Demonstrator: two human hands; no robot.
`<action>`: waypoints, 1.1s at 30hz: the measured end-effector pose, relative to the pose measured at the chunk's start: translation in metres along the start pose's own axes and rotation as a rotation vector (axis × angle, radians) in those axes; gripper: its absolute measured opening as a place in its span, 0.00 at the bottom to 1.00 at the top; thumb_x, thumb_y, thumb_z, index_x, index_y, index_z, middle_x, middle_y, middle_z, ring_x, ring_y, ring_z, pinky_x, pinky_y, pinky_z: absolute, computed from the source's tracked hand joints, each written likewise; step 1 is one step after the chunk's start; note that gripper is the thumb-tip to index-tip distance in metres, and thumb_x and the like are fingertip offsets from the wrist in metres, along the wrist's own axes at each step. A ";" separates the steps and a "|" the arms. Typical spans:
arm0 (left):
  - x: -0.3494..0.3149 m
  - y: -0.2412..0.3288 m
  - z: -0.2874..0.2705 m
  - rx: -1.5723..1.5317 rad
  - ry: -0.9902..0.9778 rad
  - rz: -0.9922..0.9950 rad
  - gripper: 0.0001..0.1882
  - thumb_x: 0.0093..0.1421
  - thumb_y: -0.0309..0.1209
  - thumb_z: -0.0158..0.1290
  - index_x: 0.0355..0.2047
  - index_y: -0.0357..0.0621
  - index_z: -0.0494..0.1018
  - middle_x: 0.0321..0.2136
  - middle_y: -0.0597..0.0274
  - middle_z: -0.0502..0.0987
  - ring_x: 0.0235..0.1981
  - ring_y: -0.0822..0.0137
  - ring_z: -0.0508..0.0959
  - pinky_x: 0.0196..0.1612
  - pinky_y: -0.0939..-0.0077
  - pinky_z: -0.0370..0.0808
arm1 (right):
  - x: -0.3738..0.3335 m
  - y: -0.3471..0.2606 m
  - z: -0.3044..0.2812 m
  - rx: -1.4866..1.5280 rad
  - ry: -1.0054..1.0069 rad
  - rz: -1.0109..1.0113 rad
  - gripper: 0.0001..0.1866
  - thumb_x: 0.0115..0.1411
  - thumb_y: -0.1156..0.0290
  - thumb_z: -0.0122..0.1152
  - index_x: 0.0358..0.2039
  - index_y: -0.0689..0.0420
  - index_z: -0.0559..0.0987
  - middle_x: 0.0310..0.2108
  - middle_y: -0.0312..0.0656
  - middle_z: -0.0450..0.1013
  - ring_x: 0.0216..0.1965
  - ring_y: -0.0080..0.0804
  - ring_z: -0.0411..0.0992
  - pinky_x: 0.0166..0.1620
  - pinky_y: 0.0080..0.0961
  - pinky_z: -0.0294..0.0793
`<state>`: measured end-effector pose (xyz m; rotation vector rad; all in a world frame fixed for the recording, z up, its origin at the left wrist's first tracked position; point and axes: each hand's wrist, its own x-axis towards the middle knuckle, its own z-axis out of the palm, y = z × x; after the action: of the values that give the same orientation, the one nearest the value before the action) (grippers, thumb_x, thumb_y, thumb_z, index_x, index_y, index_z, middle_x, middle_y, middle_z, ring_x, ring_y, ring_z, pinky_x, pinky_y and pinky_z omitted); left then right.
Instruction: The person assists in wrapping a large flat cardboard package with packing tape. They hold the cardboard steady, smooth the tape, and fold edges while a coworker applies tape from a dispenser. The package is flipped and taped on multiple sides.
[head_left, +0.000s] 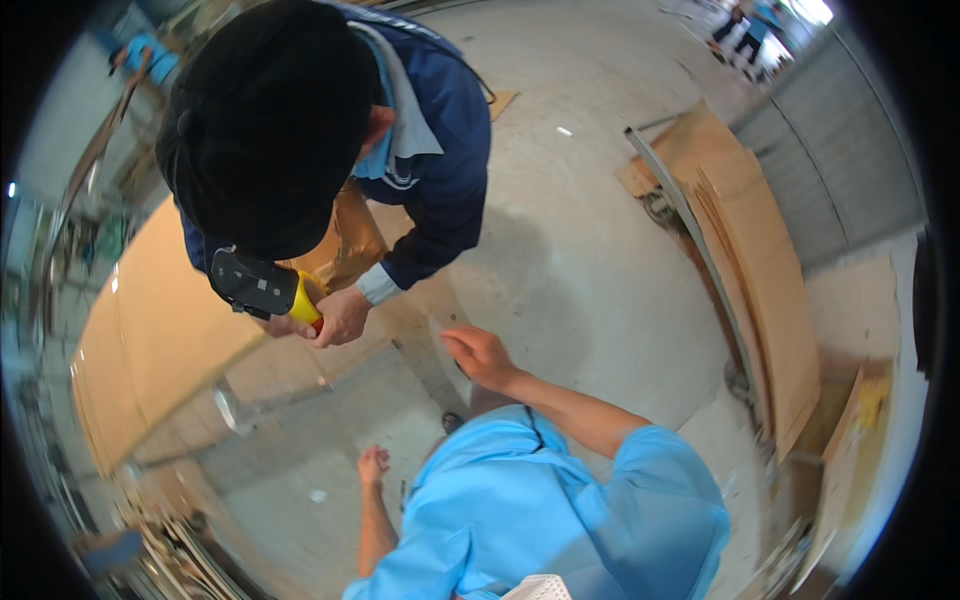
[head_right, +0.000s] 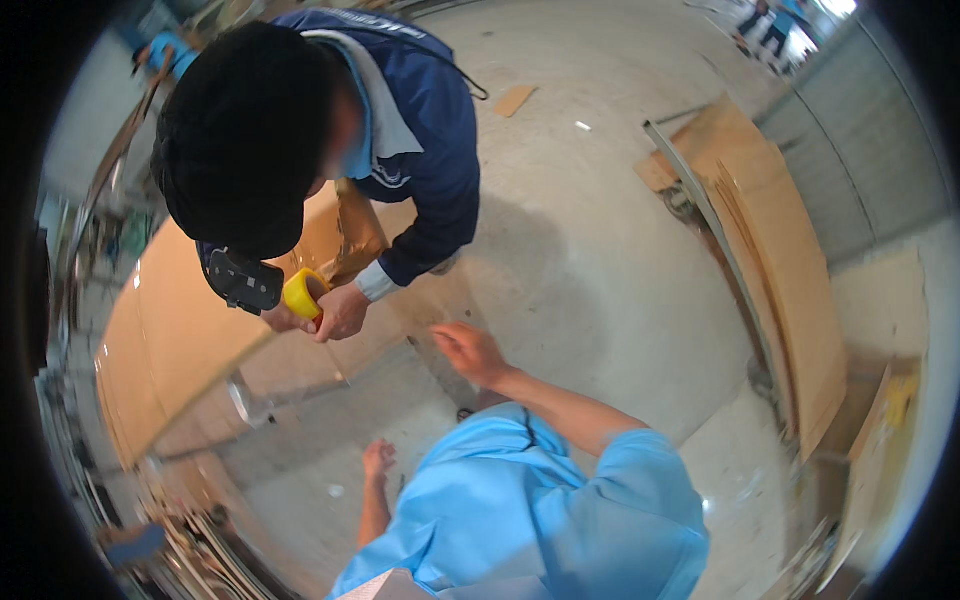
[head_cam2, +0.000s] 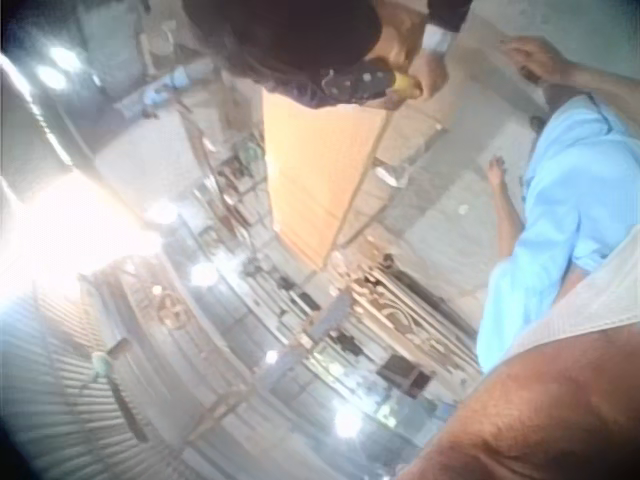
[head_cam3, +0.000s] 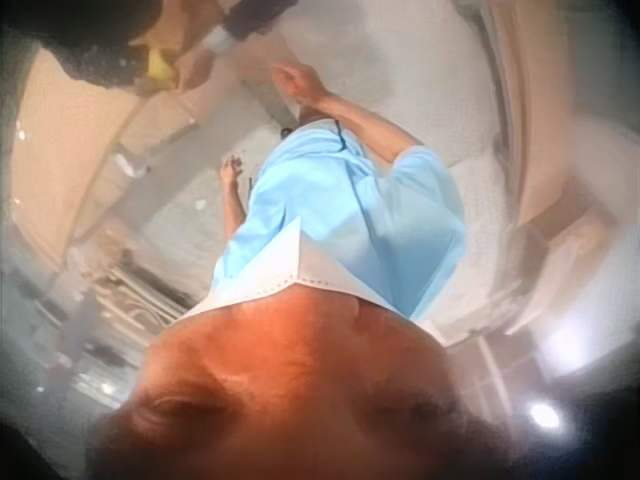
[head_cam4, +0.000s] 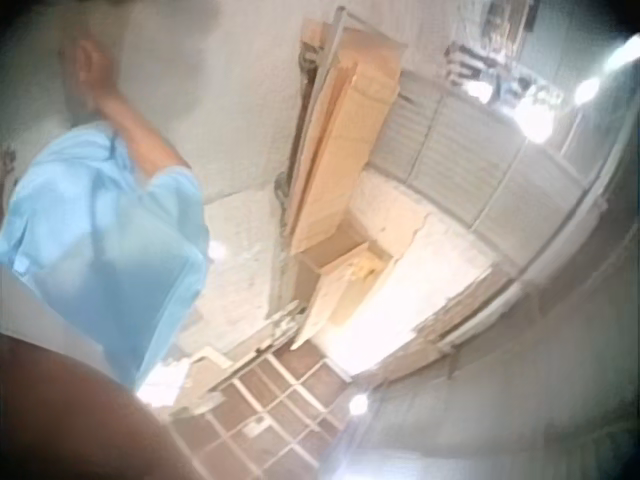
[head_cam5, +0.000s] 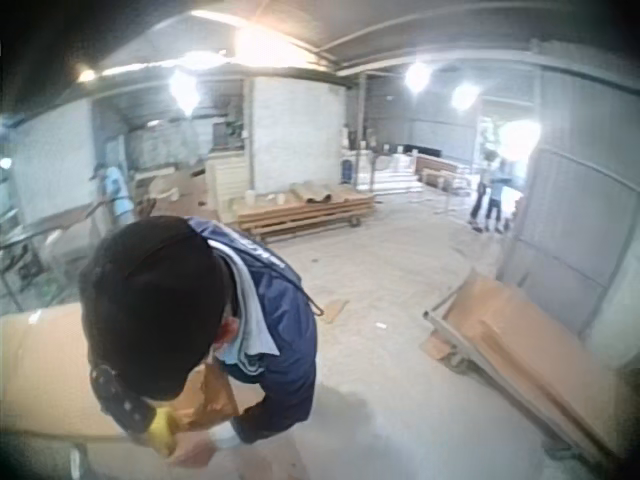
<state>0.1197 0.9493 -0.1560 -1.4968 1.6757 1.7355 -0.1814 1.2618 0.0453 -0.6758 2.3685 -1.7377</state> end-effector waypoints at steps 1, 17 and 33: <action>0.007 -0.010 -0.004 0.011 0.009 -0.064 0.22 0.67 0.45 0.50 0.54 0.44 0.72 0.46 0.53 0.81 0.42 0.58 0.81 0.45 0.54 0.77 | -0.024 0.016 -0.003 0.006 0.075 0.151 0.12 0.66 0.69 0.57 0.45 0.63 0.79 0.37 0.47 0.79 0.32 0.38 0.80 0.35 0.30 0.78; -0.023 -0.006 0.102 0.330 -0.198 -0.122 0.22 0.70 0.44 0.47 0.58 0.47 0.71 0.49 0.57 0.80 0.51 0.57 0.78 0.51 0.54 0.76 | -0.264 0.277 -0.094 -0.298 -0.184 1.103 0.39 0.58 0.43 0.62 0.63 0.56 0.70 0.60 0.52 0.69 0.62 0.53 0.66 0.60 0.46 0.69; -0.081 0.007 0.369 1.233 -0.325 -1.051 0.73 0.43 0.81 0.51 0.60 0.12 0.57 0.58 0.25 0.68 0.63 0.43 0.69 0.65 0.62 0.66 | -0.188 0.424 -0.194 -0.356 -0.315 1.079 0.22 0.59 0.61 0.64 0.53 0.56 0.76 0.62 0.45 0.65 0.67 0.54 0.56 0.65 0.54 0.57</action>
<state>-0.0199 1.3006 -0.1697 -0.9947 1.0070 0.2053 -0.2013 1.6122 -0.3150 0.2922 2.1333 -0.7028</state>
